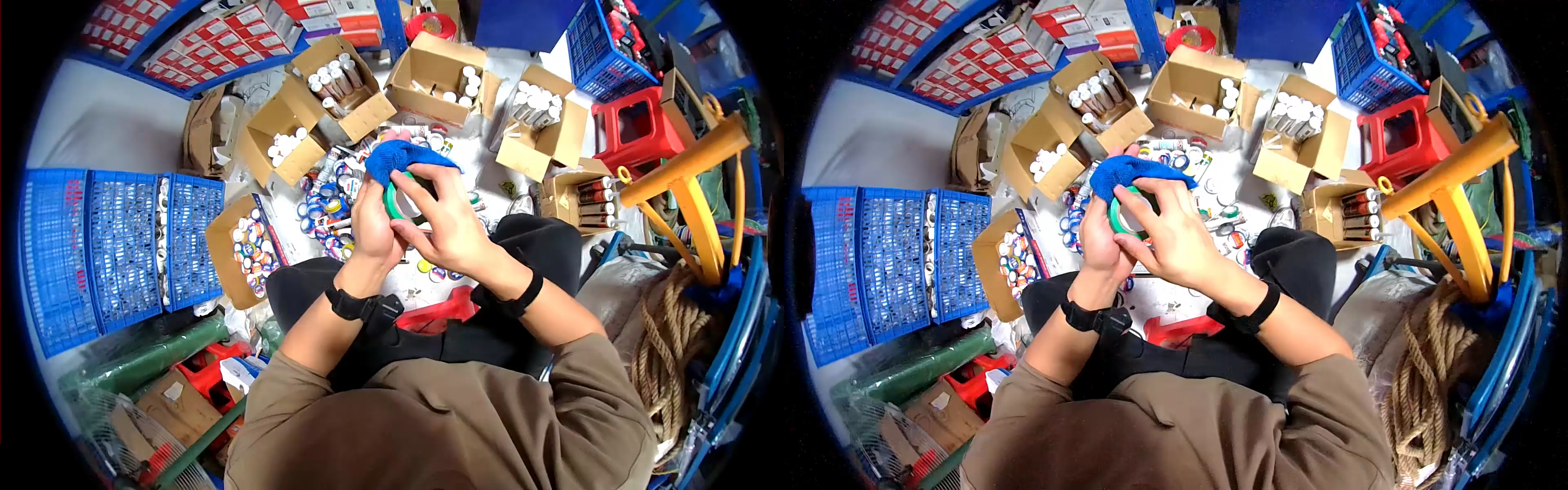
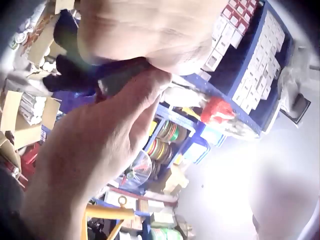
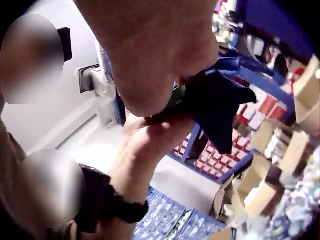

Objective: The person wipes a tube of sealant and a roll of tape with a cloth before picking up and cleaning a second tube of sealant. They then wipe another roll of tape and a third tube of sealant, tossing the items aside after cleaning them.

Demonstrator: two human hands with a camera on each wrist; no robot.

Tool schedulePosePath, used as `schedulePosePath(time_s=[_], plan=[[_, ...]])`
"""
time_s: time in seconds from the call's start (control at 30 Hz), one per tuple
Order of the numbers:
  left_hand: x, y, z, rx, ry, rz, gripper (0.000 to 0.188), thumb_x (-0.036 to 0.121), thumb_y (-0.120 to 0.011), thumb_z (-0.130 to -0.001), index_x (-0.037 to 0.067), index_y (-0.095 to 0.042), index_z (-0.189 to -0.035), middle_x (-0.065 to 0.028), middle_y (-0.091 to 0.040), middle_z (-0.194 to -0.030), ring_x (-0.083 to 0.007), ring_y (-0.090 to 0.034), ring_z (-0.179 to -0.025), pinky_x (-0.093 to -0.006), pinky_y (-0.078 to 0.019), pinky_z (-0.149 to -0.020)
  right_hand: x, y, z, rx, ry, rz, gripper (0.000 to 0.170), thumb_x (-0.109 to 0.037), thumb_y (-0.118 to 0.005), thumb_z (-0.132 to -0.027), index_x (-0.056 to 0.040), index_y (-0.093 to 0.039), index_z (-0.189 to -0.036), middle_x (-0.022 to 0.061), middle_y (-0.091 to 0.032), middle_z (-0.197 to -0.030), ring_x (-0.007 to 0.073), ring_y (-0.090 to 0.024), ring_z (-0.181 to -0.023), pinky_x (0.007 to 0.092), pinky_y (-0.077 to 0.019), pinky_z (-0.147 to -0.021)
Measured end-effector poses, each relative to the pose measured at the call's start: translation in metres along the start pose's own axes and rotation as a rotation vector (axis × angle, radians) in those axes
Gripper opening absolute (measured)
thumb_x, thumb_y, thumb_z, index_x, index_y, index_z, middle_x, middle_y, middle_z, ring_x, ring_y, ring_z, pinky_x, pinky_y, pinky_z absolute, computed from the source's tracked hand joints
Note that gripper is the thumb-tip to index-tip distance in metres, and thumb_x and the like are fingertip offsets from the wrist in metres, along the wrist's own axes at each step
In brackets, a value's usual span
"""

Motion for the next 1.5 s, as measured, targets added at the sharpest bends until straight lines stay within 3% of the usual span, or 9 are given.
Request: schedulePosePath(time_s=[0.2, 0.5, 0.7, 0.83, 0.93, 1.07, 1.2, 1.33, 1.5], plan=[[0.034, -0.019, 0.076, -0.072, 0.008, 0.127, 0.041, 0.012, -0.035, -0.104, 0.002, -0.039, -0.144, -0.0137, -0.051, -0.14, -0.0243, -0.051, -0.129, -0.0397, -0.0395, -0.112, -0.041, 0.047, 0.007, 0.404, -0.066, -0.137, 0.066, -0.009, -0.084, -0.072, -0.0004, -0.049, -0.128, 0.0219, -0.049, -0.131, 0.0395, -0.052, -0.119, 0.0429, -0.0451, -0.1], [0.111, -0.044, 0.17, -0.464, 0.02, 0.121, 0.09, -0.003, -0.052, -0.075, 0.004, -0.016, -0.157, -0.0173, -0.043, -0.148, -0.0247, -0.049, -0.132, -0.0377, -0.0382, -0.111, -0.149, 0.059, 0.025, 0.189, 0.232, -0.056, 0.062, -0.009, -0.083, -0.074, -0.0022, -0.053, -0.128, 0.0188, -0.053, -0.133, 0.0391, -0.055, -0.122, 0.0468, -0.0461, -0.102], [0.117, -0.024, 0.186, -0.125, -0.201, -0.604, 0.044, 0.014, -0.069, -0.09, 0.004, -0.052, -0.13, -0.0095, -0.06, -0.121, -0.0162, -0.058, -0.11, -0.0311, -0.0477, -0.097, -0.181, 0.048, 0.04, 0.0, 0.351, -0.087, 0.083, -0.02, -0.09, -0.065, -0.0064, -0.048, -0.135, 0.0199, -0.049, -0.138, 0.041, -0.05, -0.127, 0.0531, -0.0386, -0.108], [0.12, -0.035, 0.2, -0.141, -0.19, -0.045, 0.038, 0.015, -0.057, -0.096, 0.003, -0.052, -0.132, -0.0098, -0.062, -0.12, -0.0176, -0.061, -0.109, -0.0326, -0.0494, -0.098, -0.164, 0.052, 0.037, 0.117, 0.245, -0.453, 0.12, -0.045, -0.093, -0.06, -0.0057, -0.026, -0.151, 0.0238, -0.029, -0.154, 0.0373, -0.029, -0.143, 0.0457, -0.0274, -0.116], [0.129, -0.045, 0.201, -0.172, -0.293, -0.138, 0.034, 0.015, -0.055, -0.1, 0.003, -0.055, -0.132, -0.0083, -0.061, -0.125, -0.0168, -0.06, -0.111, -0.0297, -0.0477, -0.097, -0.142, 0.022, 0.055, -0.254, -0.188, -0.784, 0.105, -0.026, -0.089, -0.072, -0.0029, -0.026, -0.152, 0.0138, -0.046, -0.144, 0.0223, -0.045, -0.133, 0.0368, -0.0344, -0.111], [0.159, -0.049, 0.208, 0.034, -0.812, -0.963, 0.034, 0.011, -0.058, -0.097, 0.0, -0.058, -0.129, -0.0156, -0.061, -0.119, -0.0268, -0.06, -0.111, -0.035, -0.046, -0.097, -0.149, 0.02, 0.05, -0.058, -0.205, -0.69, 0.041, -0.01, -0.067, -0.093, -0.0025, -0.055, -0.131, 0.0068, -0.064, -0.112, 0.0116, -0.058, -0.102, 0.0275, -0.0483, -0.09], [0.173, -0.062, 0.223, 0.114, -1.072, -1.199, 0.045, -0.001, -0.059, -0.089, 0.002, -0.057, -0.133, -0.019, -0.057, -0.119, -0.0324, -0.061, -0.107, -0.0377, -0.0486, -0.092, -0.161, 0.048, 0.056, 0.286, -0.162, -0.576, 0.03, -0.006, -0.065, -0.091, -0.0008, -0.063, -0.12, 0.0113, -0.064, -0.116, 0.0172, -0.06, -0.106, 0.0308, -0.0461, -0.095], [0.16, -0.048, 0.207, -0.006, -0.952, -1.33, 0.034, 0.01, -0.067, -0.085, 0.002, -0.065, -0.118, -0.0139, -0.065, -0.107, -0.0323, -0.065, -0.101, -0.0376, -0.0517, -0.085, -0.217, 0.062, 0.063, 0.178, 0.318, -0.305, 0.043, -0.016, -0.072, -0.08, -0.0058, -0.065, -0.121, 0.0169, -0.057, -0.133, 0.0399, -0.048, -0.126, 0.048, -0.0347, -0.108], [0.081, -0.022, 0.198, -0.162, -0.308, -0.368, 0.045, 0.038, -0.041, -0.103, 0.007, -0.054, -0.133, -0.0115, -0.06, -0.127, -0.0268, -0.061, -0.114, -0.0409, -0.0494, -0.097, -0.233, 0.054, 0.053, 0.165, 0.487, -0.069, 0.04, -0.024, -0.068, -0.085, -0.0088, -0.065, -0.122, 0.0223, -0.045, -0.146, 0.0505, -0.033, -0.138, 0.0579, -0.0288, -0.111]])
Point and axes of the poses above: each hand's wrist, its own z-axis away from the middle knuckle, its own y-axis out of the back of the hand, x = y × z, the point moved 7 cm from there along -z, towards the middle knuckle
